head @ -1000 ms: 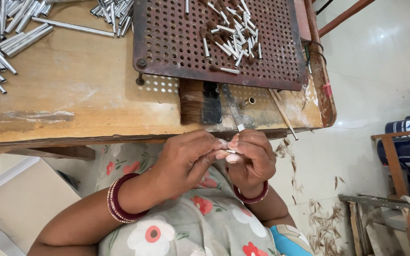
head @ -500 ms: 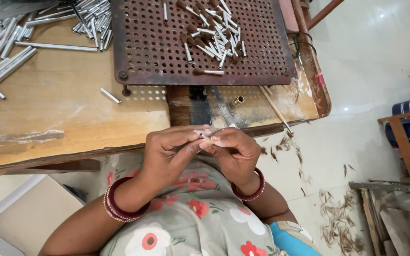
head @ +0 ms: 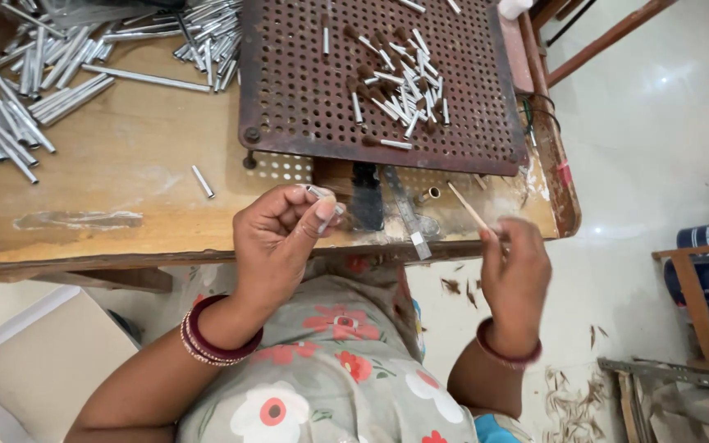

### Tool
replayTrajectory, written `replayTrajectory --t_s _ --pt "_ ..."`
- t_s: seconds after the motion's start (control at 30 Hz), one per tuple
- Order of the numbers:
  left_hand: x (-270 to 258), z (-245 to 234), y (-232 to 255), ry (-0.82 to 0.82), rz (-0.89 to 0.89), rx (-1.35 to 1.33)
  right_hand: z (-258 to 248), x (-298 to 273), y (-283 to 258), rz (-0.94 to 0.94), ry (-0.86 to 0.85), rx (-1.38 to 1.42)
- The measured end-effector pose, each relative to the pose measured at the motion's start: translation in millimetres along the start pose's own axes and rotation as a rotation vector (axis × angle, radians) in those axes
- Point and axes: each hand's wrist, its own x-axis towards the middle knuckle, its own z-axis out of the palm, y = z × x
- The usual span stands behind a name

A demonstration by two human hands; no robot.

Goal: The recorder applies a white paste or powder to the ends of small metal tubes and organizes them on a specialized workbench tray.

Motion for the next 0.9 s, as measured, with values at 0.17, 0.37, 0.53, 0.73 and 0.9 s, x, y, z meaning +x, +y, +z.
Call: replayTrajectory --t_s 0.17,0.37,0.53,0.73,0.9 --pt "-5 7 0 -0.03 -0.053 -0.1 -20 -38 -65 0.043 0.054 0.485" --pt "-13 10 6 -0.069 -0.074 -0.099 -8 -38 -88 -0.235 0.177 0.389" --pt "-14 14 10 -0.088 -0.056 -0.144 -1 -36 -89 -0.249 0.168 0.373" --pt "-14 16 1 -0.096 -0.06 -0.13 6 -30 -89 -0.238 0.165 0.385" --pt "-18 16 -2 -0.051 0.07 -0.077 7 -20 -62 -0.275 0.097 0.429"
